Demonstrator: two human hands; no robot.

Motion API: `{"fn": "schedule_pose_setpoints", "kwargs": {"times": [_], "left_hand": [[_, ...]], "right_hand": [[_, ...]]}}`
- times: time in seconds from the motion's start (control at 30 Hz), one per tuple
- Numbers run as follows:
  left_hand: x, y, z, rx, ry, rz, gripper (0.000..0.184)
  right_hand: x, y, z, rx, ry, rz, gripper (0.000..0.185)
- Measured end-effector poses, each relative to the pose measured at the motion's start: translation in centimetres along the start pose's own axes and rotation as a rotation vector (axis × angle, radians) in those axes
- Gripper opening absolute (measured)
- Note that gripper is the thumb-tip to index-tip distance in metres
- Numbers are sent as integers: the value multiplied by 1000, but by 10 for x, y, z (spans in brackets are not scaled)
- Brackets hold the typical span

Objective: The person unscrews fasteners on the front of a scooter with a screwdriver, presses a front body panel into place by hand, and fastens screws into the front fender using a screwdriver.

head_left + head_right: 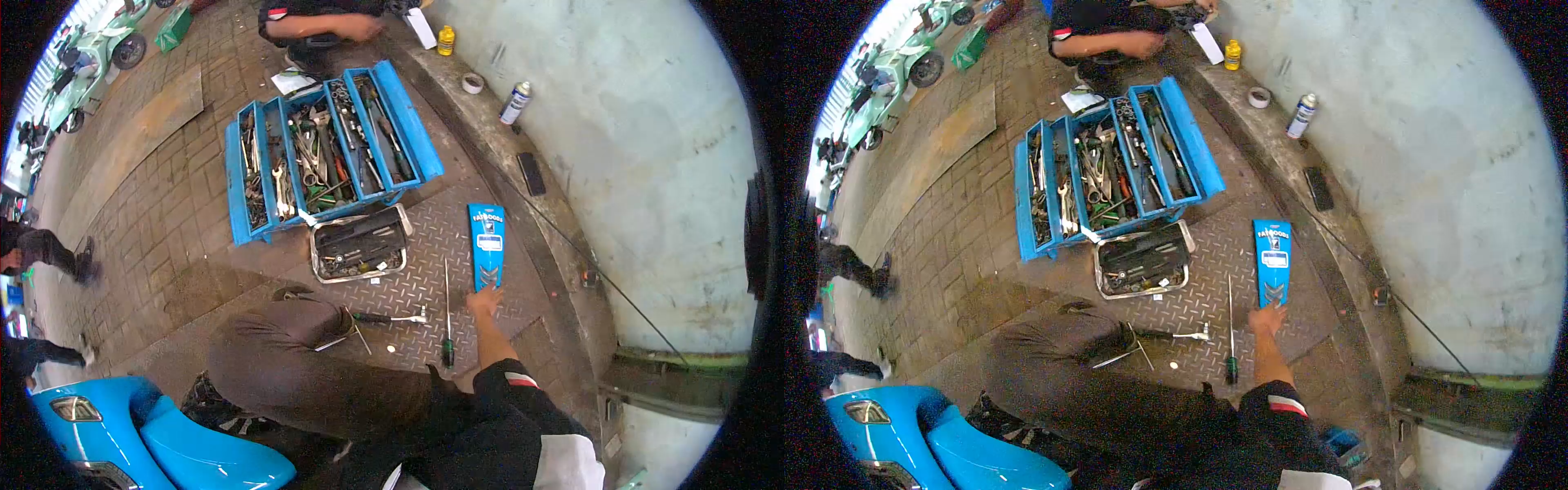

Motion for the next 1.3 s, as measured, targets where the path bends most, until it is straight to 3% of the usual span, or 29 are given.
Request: {"fn": "schedule_pose_setpoints", "kwargs": {"times": [0.1, 0.17, 0.27, 0.3, 0.33, 0.37, 0.4, 0.43, 0.47, 0.5, 0.63, 0.77, 0.9, 0.97, 1.03, 1.1, 1.17, 1.23, 1.3], "left_hand": [[0, 0, -31, -43, 78, 69, 39], [2, 0, -49, -112, -16, 95, 39], [28, -15, -84, -230, 79, 79, 42], [14, -3, -68, -268, 170, 87, 40], [-46, 33, -5, -221, 86, 211, 36], [-54, 44, 10, -162, 7, 337, 43], [-78, 48, 18, -337, -194, 376, 37], [-47, 25, -27, -505, -403, 376, 30], [-73, 30, -9, -183, -314, 345, 30], [-47, 13, -36, -206, -435, 386, 29], [-35, -12, -67, -275, -404, 333, 33], [-64, -42, -79, -285, -424, 226, 36], [-107, -68, -22, -239, -520, 186, 39], [-116, -80, 9, -269, -637, 128, 39], [-118, -88, 35, -248, -677, 109, 40], [-114, -97, 61, -250, -707, 35, 42], [-109, -99, 87, -252, -695, 6, 43], [-104, -88, 113, -313, -741, -31, 44], [-103, -70, 137, -330, -754, -50, 51]], "right_hand": [[-13, -62, 44, 111, 94, 196, 112], [1, -55, 56, 93, 100, 190, 115], [23, -35, 47, -51, 209, 166, 117], [32, -30, 50, -93, 203, 156, 113], [38, -27, 47, -121, 162, 156, 108], [46, -20, 56, -128, 95, 153, 104], [50, -13, 69, -123, 28, 154, 100], [53, -3, 78, -114, -44, 161, 95], [54, -1, 84, -94, -105, 166, 91], [52, 1, 92, -55, -159, 184, 87], [26, -14, 109, 440, -169, 360, 71], [-37, -39, 136, 1031, -135, 752, 57], [-113, -59, 231, 1432, -611, 1261, 49], [-264, -197, 271, 1337, -913, 1033, 43], [-358, -255, 305, 1345, -1131, 1048, 100], [-424, -286, 339, 1294, -1520, 1006, 103], [-506, -306, 349, 1282, -1705, 901, 105], [-609, -347, 333, 1133, -1777, 1006, 105], [-694, -363, 328, 954, -2082, 939, 106]]}}
Point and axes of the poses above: each hand's wrist, its own x-axis towards the middle knuckle, its own y-axis out of the palm, z = x × y, the point moved 6 cm from there along x, towards the middle knuckle, and after that the axes turned 2 degrees about z, right-handed, at the moved point
